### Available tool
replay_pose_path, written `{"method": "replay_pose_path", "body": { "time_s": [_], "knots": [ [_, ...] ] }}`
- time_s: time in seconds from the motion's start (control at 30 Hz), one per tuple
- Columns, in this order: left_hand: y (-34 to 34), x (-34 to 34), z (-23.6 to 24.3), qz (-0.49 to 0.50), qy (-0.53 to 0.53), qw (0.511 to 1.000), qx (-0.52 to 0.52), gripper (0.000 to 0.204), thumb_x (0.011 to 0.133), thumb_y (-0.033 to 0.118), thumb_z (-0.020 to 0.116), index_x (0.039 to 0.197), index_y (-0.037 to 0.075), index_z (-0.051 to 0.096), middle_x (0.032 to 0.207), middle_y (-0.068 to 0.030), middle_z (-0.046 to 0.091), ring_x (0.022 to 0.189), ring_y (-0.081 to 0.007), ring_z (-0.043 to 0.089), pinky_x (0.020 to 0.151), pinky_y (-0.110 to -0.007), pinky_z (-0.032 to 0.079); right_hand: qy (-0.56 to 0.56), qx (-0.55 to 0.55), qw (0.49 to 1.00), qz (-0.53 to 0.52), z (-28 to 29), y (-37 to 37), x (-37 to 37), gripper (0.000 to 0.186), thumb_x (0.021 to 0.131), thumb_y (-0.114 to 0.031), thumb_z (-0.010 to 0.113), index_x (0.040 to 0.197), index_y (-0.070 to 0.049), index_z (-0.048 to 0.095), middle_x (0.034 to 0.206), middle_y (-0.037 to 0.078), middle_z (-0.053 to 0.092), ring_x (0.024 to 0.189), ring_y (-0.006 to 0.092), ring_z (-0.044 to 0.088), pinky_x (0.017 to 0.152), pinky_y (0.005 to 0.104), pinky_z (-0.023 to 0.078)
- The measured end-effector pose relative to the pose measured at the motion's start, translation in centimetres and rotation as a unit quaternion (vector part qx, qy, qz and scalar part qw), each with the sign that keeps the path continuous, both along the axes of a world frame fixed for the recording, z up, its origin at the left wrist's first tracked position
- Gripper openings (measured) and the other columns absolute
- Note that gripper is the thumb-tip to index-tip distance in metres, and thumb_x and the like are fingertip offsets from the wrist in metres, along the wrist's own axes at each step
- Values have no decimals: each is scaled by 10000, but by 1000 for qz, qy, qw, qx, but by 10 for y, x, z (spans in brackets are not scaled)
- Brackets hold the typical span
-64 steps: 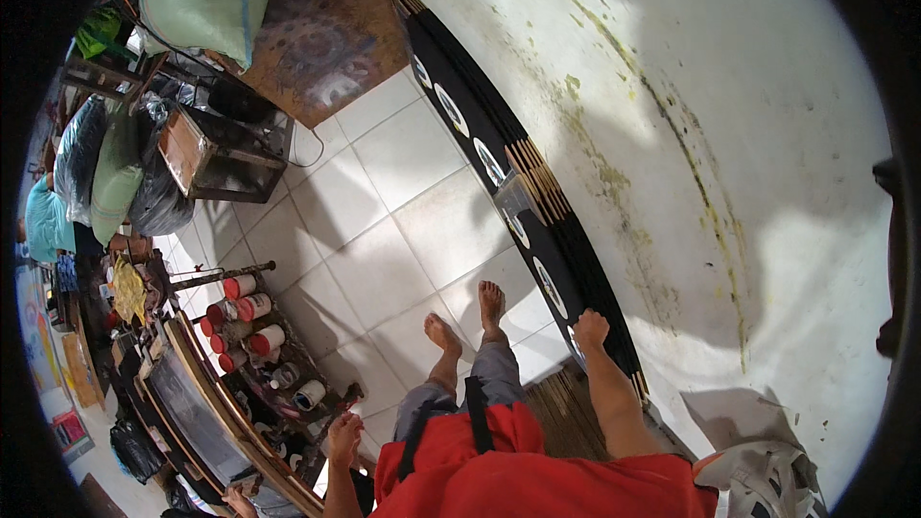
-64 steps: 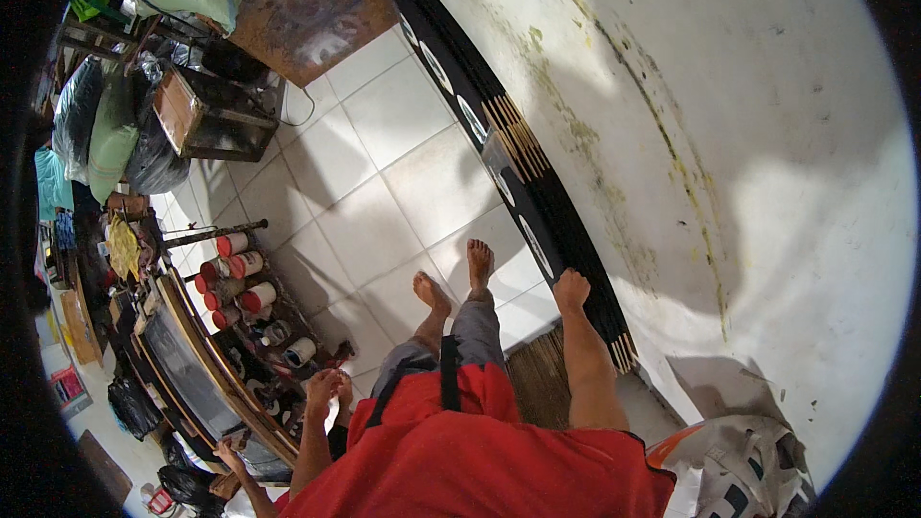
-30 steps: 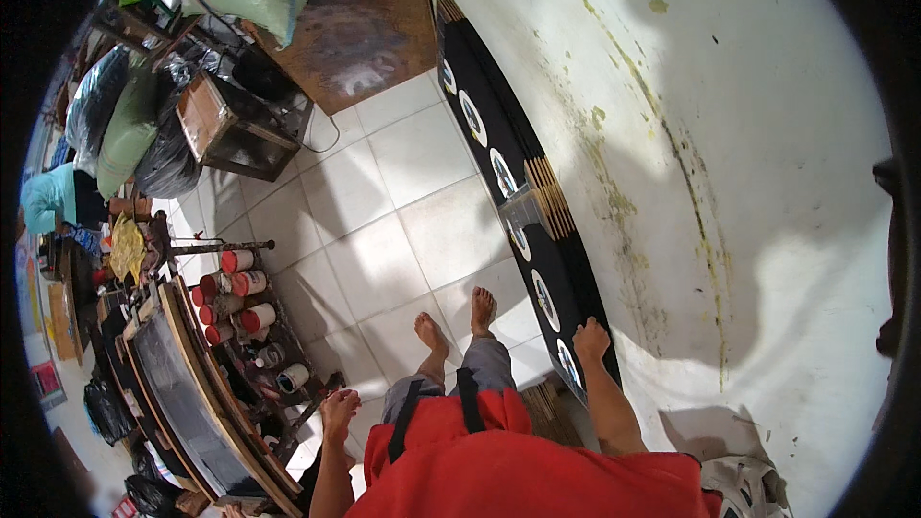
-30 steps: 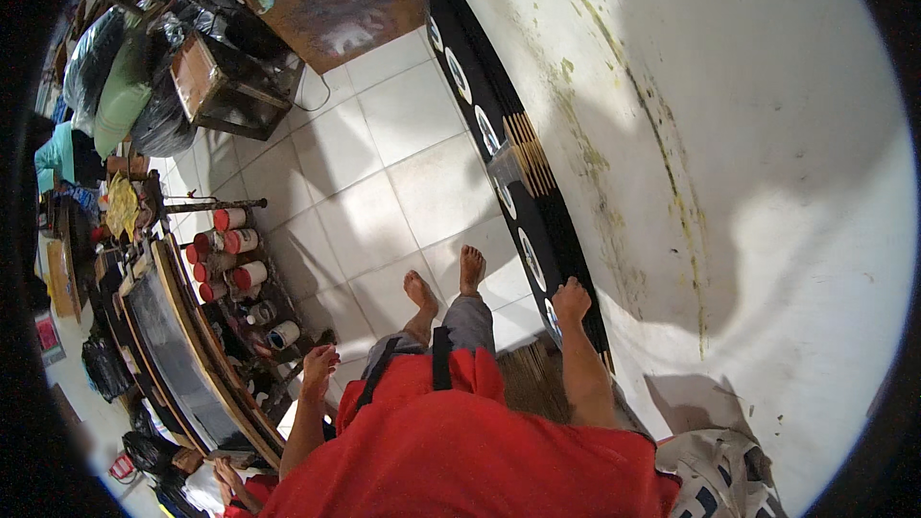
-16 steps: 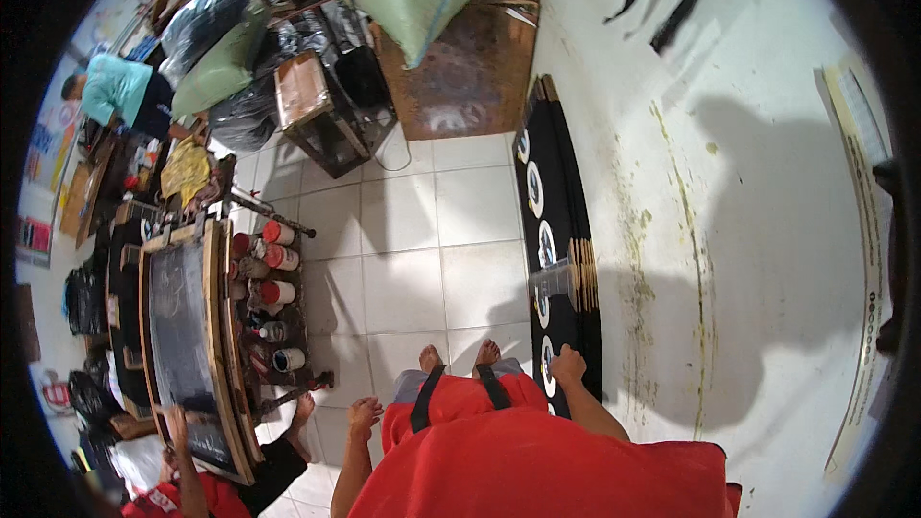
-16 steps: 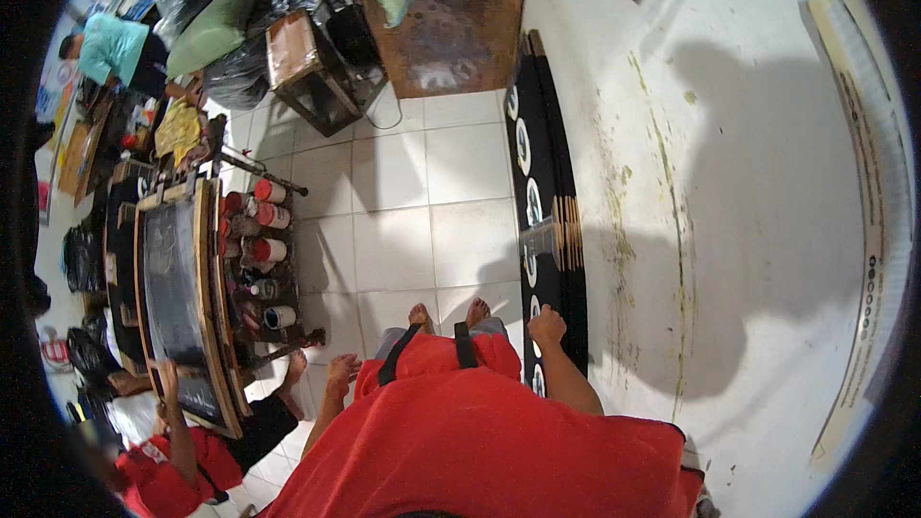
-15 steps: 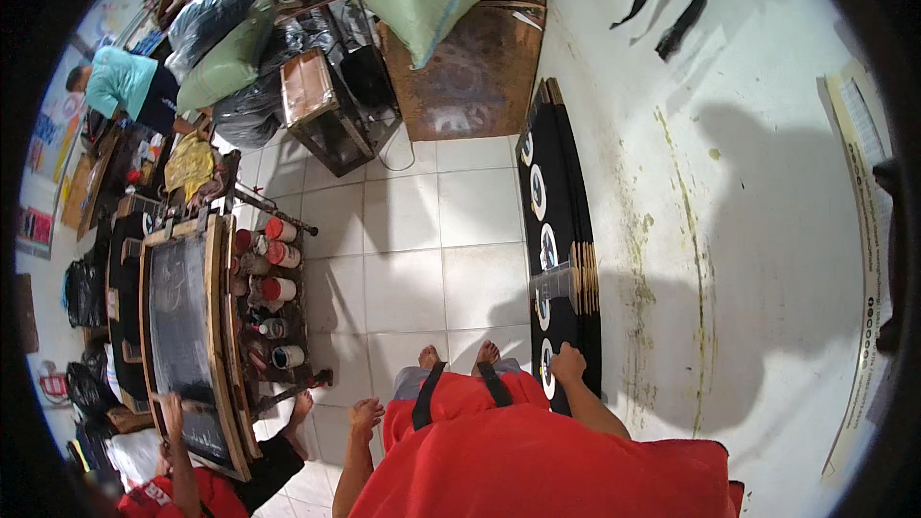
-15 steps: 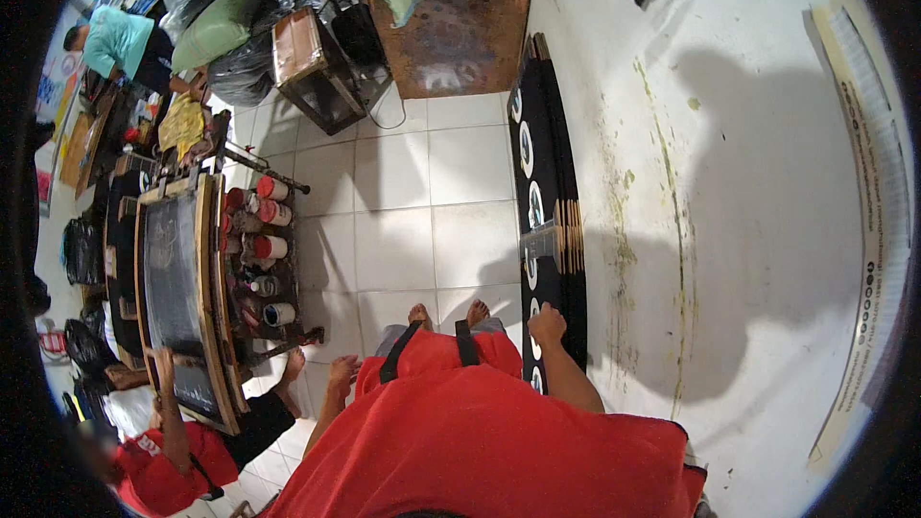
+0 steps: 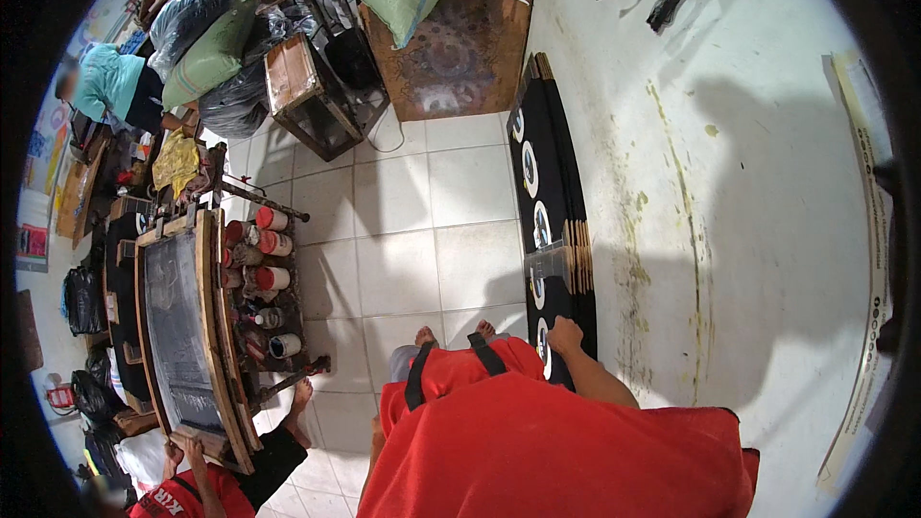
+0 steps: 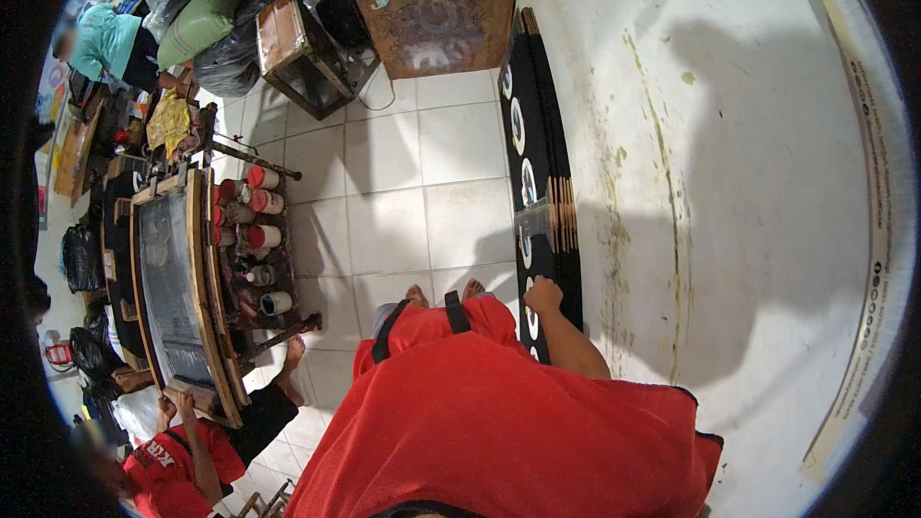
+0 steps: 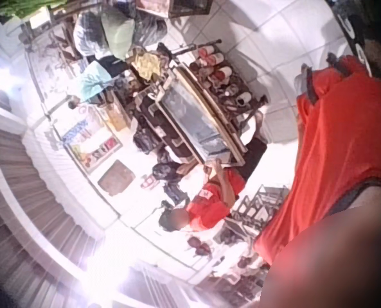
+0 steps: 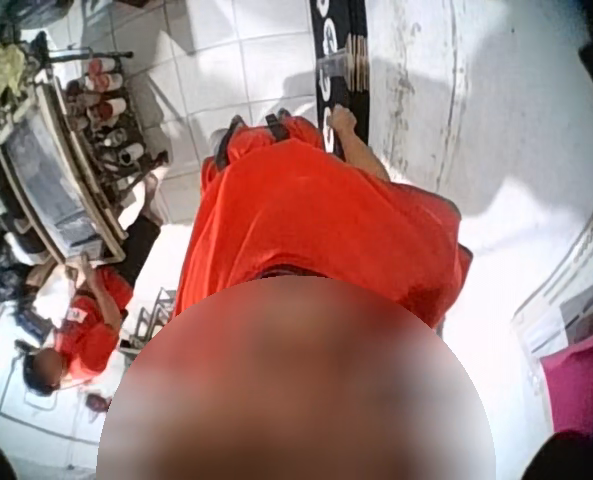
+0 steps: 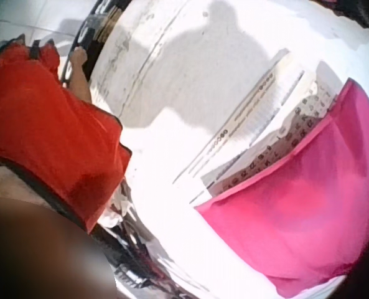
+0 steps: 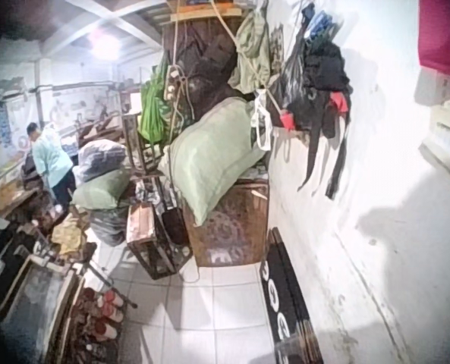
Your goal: The person repeatedly picks up printed black fabric panels, places them on a screen printing table, and stacks them on the floor. A coworker performs the actual screen printing on the table while the camera wearer handles the finished panels.
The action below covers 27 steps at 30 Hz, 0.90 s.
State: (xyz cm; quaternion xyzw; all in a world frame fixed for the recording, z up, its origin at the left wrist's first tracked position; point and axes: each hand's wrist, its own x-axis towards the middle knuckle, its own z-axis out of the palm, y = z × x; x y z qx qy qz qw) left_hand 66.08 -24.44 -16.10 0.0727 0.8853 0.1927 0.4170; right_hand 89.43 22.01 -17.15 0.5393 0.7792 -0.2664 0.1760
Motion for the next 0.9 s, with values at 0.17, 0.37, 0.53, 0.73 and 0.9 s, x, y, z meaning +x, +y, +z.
{"method": "replay_pose_path", "body": {
  "time_s": [0.17, 0.37, 0.53, 0.73, 0.9],
  "knots": [
    [21, -18, 16, 295, -96, 947, 81, 263, 833, 272, 592, 982, 57, 618, 878, -91, 658, 757, -193, 634, 619, -311, 484, -30, -43, 999, 8, -31, -12, 14, 401, 689, -282, 698, 1002, -46, 614, 999, 216, 631, 975, 363, 606, 832, 448, 485],
    [48, -55, 19, 389, -108, 904, 137, 339, 833, 307, 632, 1068, 70, 575, 871, -77, 635, 742, -175, 617, 631, -287, 471, 81, -91, 987, 107, -54, -5, 5, 279, 671, -226, 664, 817, 10, 633, 872, 230, 635, 866, 375, 619, 752, 458, 478],
    [69, -63, 31, 468, -85, 852, 219, 313, 817, 300, 644, 1014, 62, 588, 810, -50, 632, 685, -144, 597, 591, -292, 451, 133, -107, 981, 89, -47, 10, -21, 273, 650, -254, 670, 736, 4, 654, 781, 197, 648, 785, 355, 634, 722, 428, 494],
    [2, -182, 47, 578, -37, 658, 482, 262, 869, 341, 581, 917, 84, 579, 775, -36, 628, 706, -147, 593, 637, -300, 443, 69, -79, 967, 231, -41, 38, -69, 206, 698, -203, 657, 761, -7, 661, 708, 134, 651, 634, 246, 625, 617, 356, 503],
    [-93, -348, 82, 734, 87, 334, 585, 420, 793, 305, 657, 1122, 92, 506, 1086, -89, 581, 961, -220, 566, 772, -373, 455, 20, -167, 970, 173, -12, 54, -120, 244, 666, -218, 648, 689, 24, 674, 621, 102, 628, 503, 175, 586, 529, 314, 486]
  ]
}}
